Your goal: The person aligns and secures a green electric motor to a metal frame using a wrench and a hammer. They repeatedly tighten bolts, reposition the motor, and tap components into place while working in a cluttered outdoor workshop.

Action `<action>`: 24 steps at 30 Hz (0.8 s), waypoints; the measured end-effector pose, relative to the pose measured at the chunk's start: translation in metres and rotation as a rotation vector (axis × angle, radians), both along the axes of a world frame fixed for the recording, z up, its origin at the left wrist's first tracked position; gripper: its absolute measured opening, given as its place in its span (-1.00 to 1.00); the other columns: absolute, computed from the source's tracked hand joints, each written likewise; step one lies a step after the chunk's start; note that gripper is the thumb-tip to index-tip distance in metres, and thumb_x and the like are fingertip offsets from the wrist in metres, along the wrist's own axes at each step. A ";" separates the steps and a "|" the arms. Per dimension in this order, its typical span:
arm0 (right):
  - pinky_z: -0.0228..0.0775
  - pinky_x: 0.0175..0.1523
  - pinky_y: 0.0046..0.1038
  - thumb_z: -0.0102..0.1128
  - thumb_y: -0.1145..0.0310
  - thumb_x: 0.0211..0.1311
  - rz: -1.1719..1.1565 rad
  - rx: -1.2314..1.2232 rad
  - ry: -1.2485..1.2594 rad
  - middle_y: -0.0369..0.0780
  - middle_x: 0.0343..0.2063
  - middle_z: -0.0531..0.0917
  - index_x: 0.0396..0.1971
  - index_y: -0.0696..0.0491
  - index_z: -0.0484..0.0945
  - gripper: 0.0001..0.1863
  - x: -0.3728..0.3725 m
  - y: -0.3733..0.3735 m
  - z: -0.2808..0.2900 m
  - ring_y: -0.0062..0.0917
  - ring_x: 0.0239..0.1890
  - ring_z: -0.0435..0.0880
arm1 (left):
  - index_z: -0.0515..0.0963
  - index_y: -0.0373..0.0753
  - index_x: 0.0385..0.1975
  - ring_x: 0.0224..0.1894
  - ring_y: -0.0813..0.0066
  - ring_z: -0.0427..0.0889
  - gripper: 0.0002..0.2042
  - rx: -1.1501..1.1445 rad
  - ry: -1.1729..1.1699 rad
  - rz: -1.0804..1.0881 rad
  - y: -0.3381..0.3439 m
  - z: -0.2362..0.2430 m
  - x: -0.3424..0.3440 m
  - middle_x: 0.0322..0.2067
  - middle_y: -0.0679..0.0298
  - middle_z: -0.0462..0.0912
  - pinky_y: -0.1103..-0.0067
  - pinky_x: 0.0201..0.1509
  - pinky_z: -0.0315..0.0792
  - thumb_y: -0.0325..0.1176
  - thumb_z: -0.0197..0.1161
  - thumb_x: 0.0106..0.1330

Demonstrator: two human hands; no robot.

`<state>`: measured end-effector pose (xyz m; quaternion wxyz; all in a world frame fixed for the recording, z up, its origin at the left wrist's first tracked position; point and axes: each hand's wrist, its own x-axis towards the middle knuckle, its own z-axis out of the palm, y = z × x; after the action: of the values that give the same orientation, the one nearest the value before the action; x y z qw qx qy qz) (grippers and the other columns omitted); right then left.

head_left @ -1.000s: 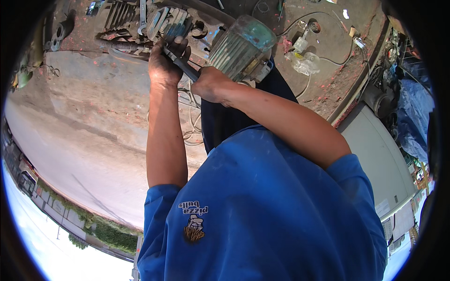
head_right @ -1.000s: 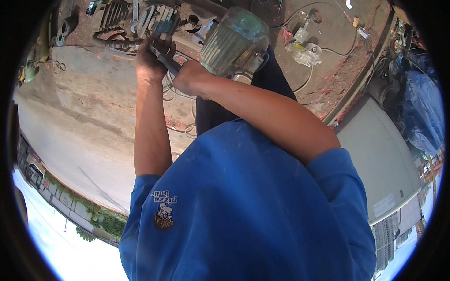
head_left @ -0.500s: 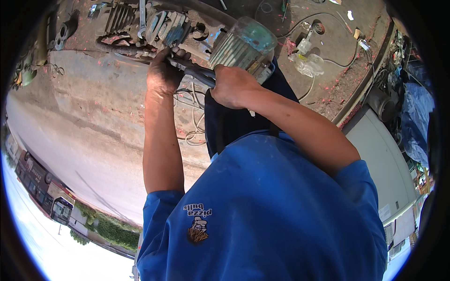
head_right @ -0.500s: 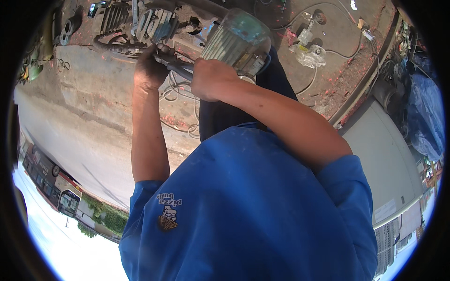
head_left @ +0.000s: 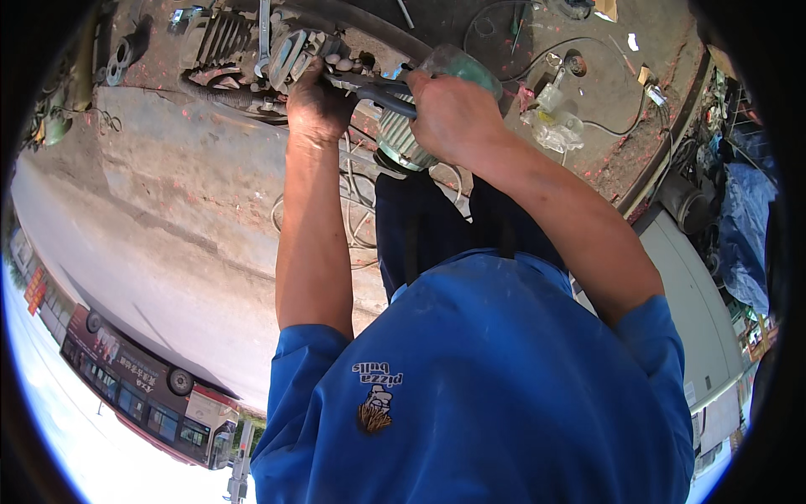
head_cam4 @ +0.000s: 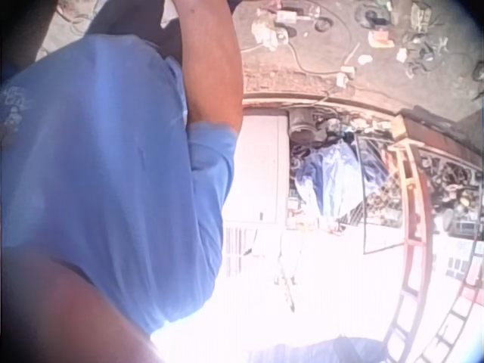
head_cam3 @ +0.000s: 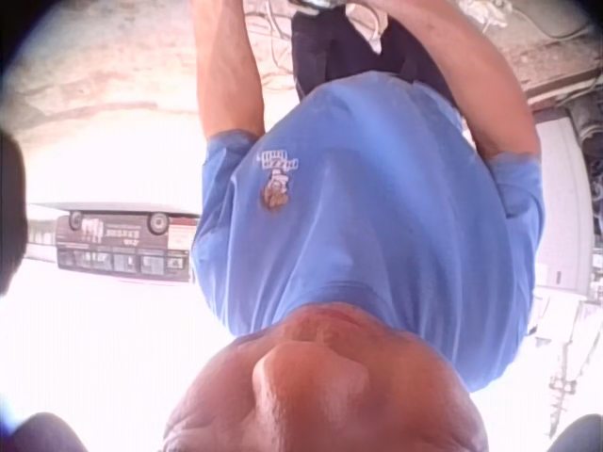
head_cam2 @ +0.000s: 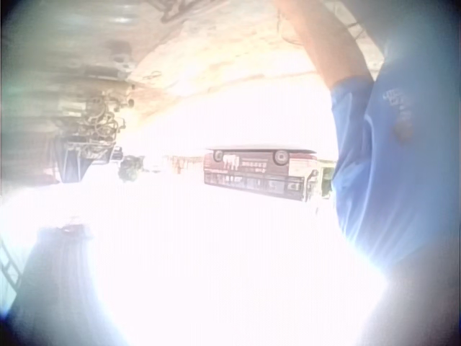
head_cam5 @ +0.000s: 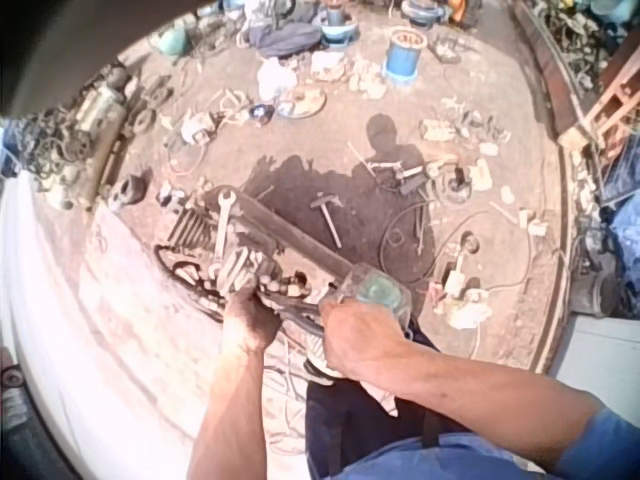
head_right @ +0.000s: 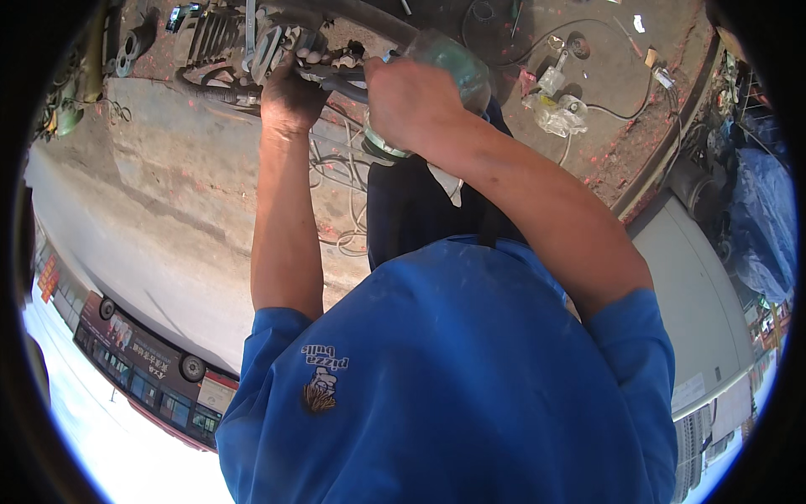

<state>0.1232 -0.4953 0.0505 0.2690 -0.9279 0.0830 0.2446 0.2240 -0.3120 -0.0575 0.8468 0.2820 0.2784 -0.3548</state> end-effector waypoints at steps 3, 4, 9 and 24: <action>0.53 -0.19 -0.10 0.18 0.40 0.03 0.001 -0.005 -0.007 0.04 -0.39 0.67 -0.13 0.17 0.52 -0.64 0.007 -0.002 -0.007 -0.05 -0.28 0.70 | 0.47 -0.25 -0.30 -0.24 0.23 0.53 -0.69 -0.032 -0.013 -0.014 -0.006 -0.001 0.005 -0.39 0.19 0.56 0.23 0.07 0.37 -0.26 -0.22 0.54; 0.53 -0.19 -0.10 0.18 0.41 0.03 0.001 -0.001 -0.010 0.04 -0.39 0.67 -0.13 0.17 0.52 -0.65 0.008 -0.002 -0.009 -0.05 -0.28 0.70 | 0.46 -0.25 -0.30 -0.25 0.23 0.52 -0.69 -0.051 -0.011 -0.008 -0.006 -0.002 0.007 -0.40 0.18 0.55 0.23 0.07 0.37 -0.26 -0.23 0.55; 0.54 -0.18 -0.10 0.13 0.43 0.05 0.038 -0.042 -0.013 0.03 -0.38 0.68 -0.13 0.18 0.52 -0.66 0.018 -0.004 -0.010 -0.07 -0.27 0.71 | 0.44 -0.25 -0.34 -0.27 0.22 0.50 -0.65 -0.081 -0.013 0.034 -0.008 -0.007 0.010 -0.43 0.18 0.53 0.24 0.04 0.39 -0.22 -0.27 0.56; 0.56 -0.01 -0.27 0.06 0.42 0.05 -0.009 0.014 0.414 -0.02 -0.15 0.71 -0.18 0.18 0.68 -0.66 0.049 0.008 0.016 -0.18 -0.06 0.70 | 0.45 -0.26 -0.27 -0.28 0.09 0.57 -0.59 0.013 0.210 0.217 -0.044 0.042 -0.027 -0.44 0.16 0.55 0.16 0.07 0.47 0.05 0.10 0.44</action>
<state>0.1721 -0.4872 0.0669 0.2539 -0.8556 0.1386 0.4293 0.1968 -0.3565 -0.0159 0.8446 0.2171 0.3965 -0.2867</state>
